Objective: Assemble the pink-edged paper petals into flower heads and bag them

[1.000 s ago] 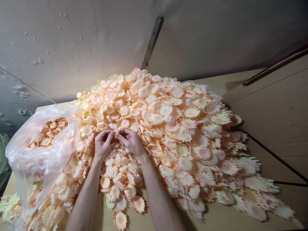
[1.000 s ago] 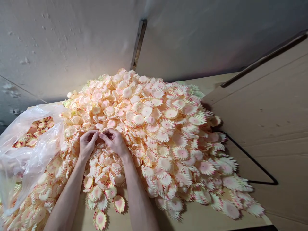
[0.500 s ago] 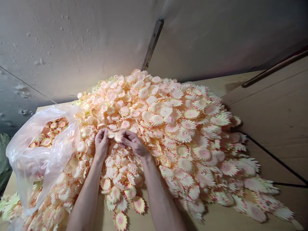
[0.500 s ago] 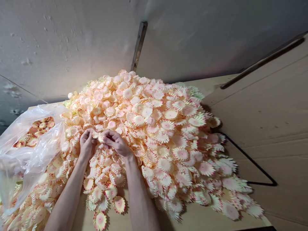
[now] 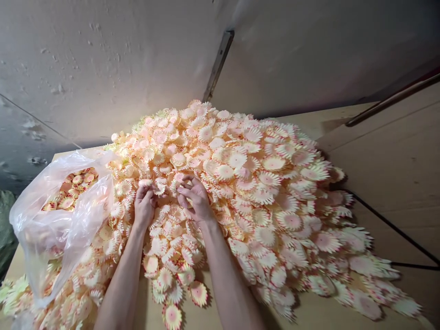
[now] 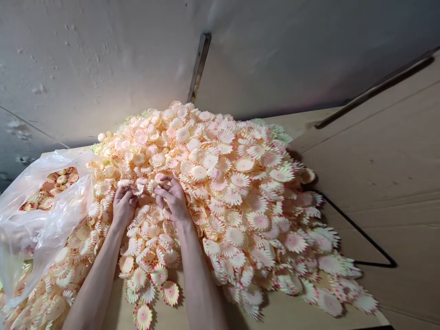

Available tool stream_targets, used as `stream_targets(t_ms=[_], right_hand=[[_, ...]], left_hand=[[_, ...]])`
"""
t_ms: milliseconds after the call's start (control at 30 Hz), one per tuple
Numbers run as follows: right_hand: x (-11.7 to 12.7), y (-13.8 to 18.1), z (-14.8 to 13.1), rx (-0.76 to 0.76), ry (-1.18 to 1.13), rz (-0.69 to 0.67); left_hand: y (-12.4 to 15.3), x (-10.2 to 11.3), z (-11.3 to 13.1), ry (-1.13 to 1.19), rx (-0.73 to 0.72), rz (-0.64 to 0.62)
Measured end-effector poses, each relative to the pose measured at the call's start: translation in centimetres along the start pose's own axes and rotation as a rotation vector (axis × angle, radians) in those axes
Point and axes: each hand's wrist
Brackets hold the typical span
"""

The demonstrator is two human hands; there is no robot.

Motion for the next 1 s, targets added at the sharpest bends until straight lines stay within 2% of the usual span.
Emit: stream_targets(t_ms=[200, 367, 600, 767, 1000], right_hand=[[0.2, 0.0, 0.5, 0.021, 0.07, -0.026], [0.1, 0.0, 0.7, 0.063, 0.115, 0.017], [0.3, -0.1, 1.0, 0.011, 0.225, -0.006], [0.4, 0.0, 1.4, 0.061, 0.246, -0.028], [0.3, 0.2, 1.1, 0.048, 0.306, -0.07]], left_hand=[[0.1, 0.2, 0.5, -0.149, 0.023, -0.065], [0.6, -0.2, 0.6, -0.223, -0.064, -0.108], [0.2, 0.0, 0.1, -0.272, -0.113, -0.067], [0.3, 0.0, 0.2, -0.347, -0.172, -0.073], [0.3, 0.2, 0.0, -0.33, -0.141, -0.059]])
Point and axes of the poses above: each hand's wrist, its own y-axis away from the middle knuckle, its own x-axis out of the back of the hand, z = x × y, and after that the axes turned 6 degrees about -y, right-handed
